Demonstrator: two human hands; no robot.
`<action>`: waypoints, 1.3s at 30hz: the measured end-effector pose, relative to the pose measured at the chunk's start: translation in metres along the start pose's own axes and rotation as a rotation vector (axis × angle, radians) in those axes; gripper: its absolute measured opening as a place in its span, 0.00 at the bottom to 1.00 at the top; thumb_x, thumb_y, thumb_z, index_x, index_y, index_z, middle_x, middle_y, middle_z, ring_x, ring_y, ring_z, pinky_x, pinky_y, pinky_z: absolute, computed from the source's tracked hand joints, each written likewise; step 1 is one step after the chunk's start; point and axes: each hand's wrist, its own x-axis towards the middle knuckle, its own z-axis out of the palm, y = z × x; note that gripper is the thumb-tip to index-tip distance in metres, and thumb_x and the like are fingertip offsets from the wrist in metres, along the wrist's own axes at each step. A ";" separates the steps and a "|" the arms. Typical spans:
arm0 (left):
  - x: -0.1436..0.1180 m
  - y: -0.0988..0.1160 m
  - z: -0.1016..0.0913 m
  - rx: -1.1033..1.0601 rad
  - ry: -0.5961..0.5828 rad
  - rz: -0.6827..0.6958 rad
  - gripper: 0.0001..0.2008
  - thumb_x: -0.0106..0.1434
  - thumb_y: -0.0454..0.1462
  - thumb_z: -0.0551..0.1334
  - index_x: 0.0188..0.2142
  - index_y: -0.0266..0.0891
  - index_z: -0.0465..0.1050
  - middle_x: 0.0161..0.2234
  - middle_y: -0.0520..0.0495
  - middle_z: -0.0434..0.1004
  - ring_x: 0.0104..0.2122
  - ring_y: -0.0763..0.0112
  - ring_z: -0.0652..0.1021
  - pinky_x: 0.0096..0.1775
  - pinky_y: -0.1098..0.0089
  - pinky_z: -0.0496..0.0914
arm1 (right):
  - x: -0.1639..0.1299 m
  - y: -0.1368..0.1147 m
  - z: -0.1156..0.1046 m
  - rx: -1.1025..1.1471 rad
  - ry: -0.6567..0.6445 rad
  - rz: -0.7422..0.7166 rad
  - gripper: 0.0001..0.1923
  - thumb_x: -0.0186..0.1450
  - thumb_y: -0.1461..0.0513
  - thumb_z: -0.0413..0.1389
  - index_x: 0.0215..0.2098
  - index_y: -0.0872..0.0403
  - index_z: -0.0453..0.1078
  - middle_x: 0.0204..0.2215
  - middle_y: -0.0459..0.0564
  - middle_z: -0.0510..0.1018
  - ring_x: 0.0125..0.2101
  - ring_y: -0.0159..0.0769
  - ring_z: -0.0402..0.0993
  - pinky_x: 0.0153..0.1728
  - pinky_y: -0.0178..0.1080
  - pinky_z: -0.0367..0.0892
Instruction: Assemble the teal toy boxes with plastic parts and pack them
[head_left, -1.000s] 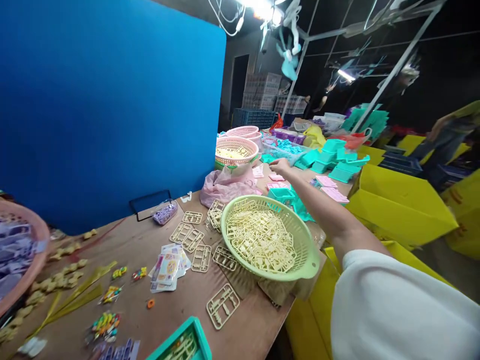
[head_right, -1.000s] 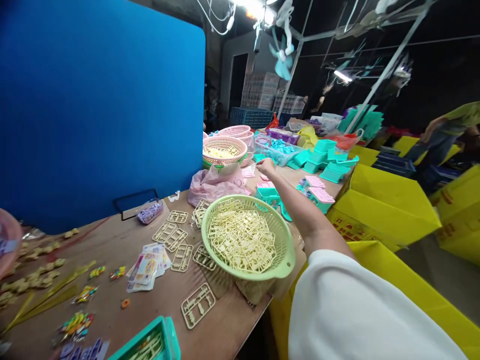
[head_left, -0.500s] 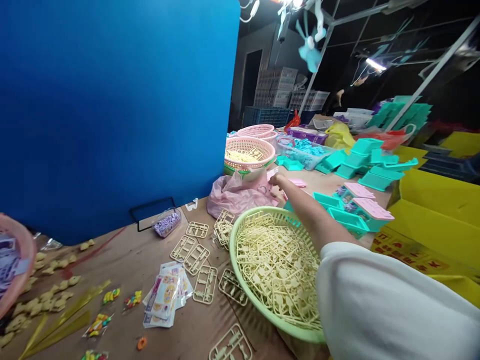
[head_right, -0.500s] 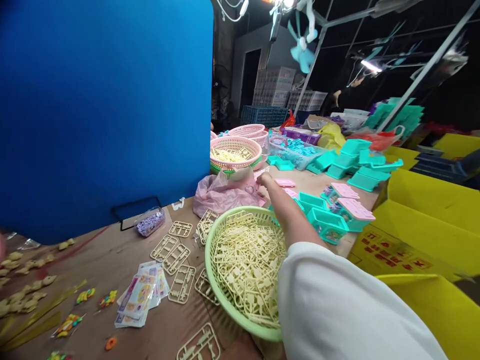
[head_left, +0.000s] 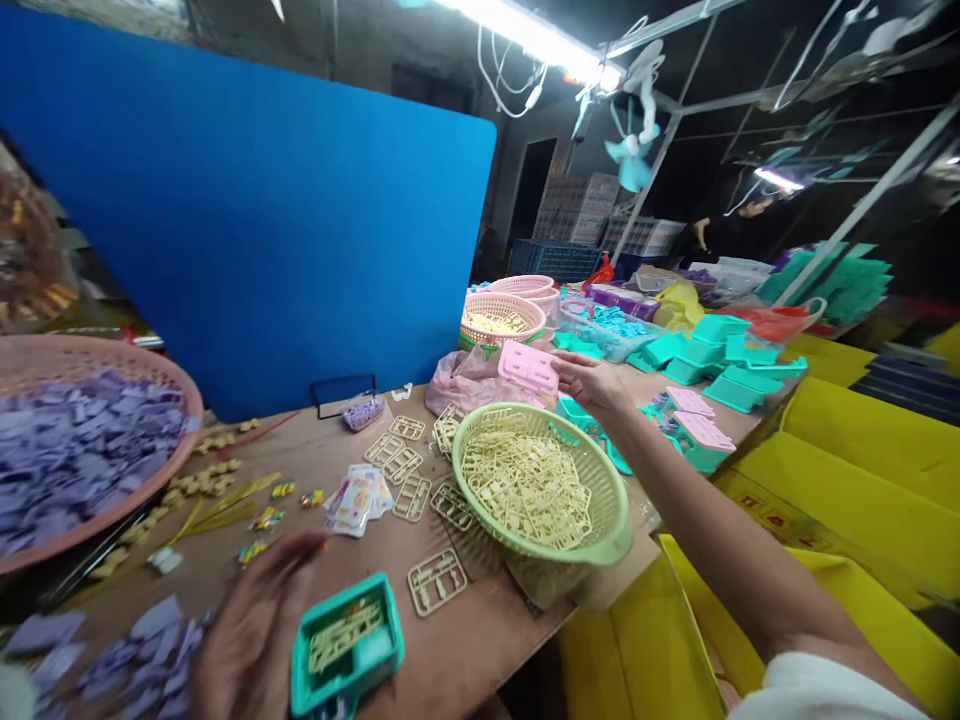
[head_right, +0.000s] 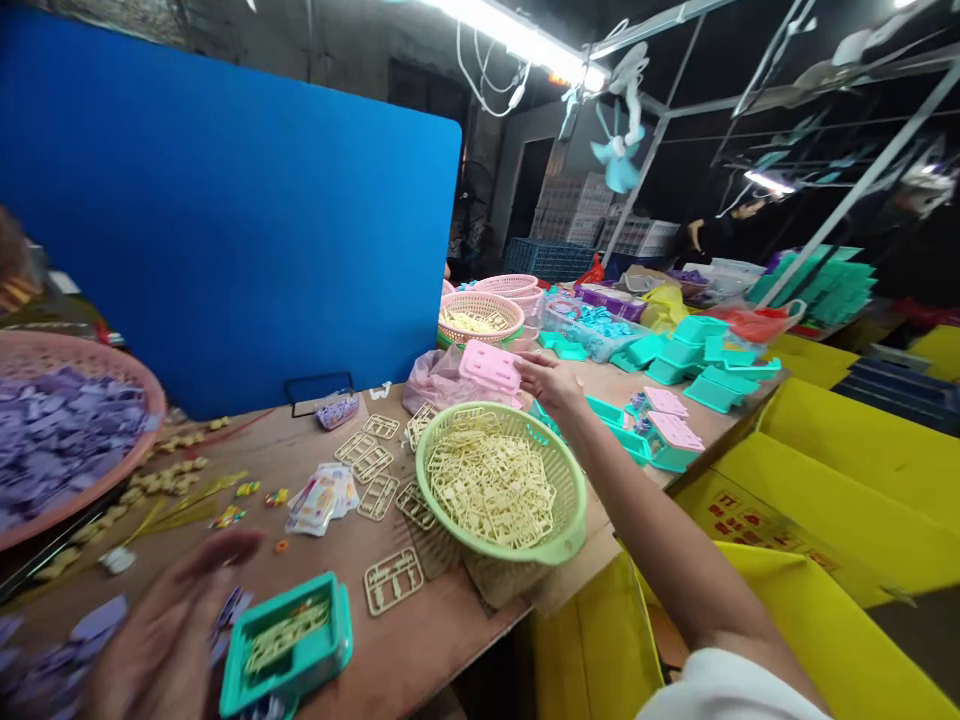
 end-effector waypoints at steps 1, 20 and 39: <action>-0.008 0.008 0.017 -0.119 -0.129 -0.091 0.25 0.64 0.55 0.72 0.55 0.46 0.81 0.56 0.42 0.84 0.59 0.50 0.81 0.59 0.56 0.78 | -0.030 0.008 0.016 0.044 -0.062 -0.019 0.14 0.60 0.58 0.73 0.38 0.54 0.76 0.35 0.54 0.85 0.33 0.41 0.84 0.39 0.45 0.82; -0.015 0.011 -0.045 -0.193 -0.296 -0.066 0.34 0.58 0.57 0.75 0.56 0.39 0.80 0.55 0.37 0.85 0.58 0.47 0.82 0.62 0.51 0.76 | -0.227 0.041 0.131 -0.705 -0.865 -1.158 0.38 0.74 0.41 0.56 0.75 0.50 0.65 0.59 0.64 0.72 0.59 0.56 0.69 0.61 0.59 0.70; -0.078 -0.081 -0.033 -0.096 -0.134 -0.023 0.32 0.75 0.57 0.57 0.69 0.42 0.70 0.71 0.39 0.70 0.73 0.54 0.67 0.74 0.55 0.60 | -0.245 0.140 0.169 -0.712 -1.053 -0.985 0.39 0.75 0.36 0.47 0.72 0.49 0.69 0.55 0.62 0.70 0.55 0.54 0.67 0.59 0.57 0.68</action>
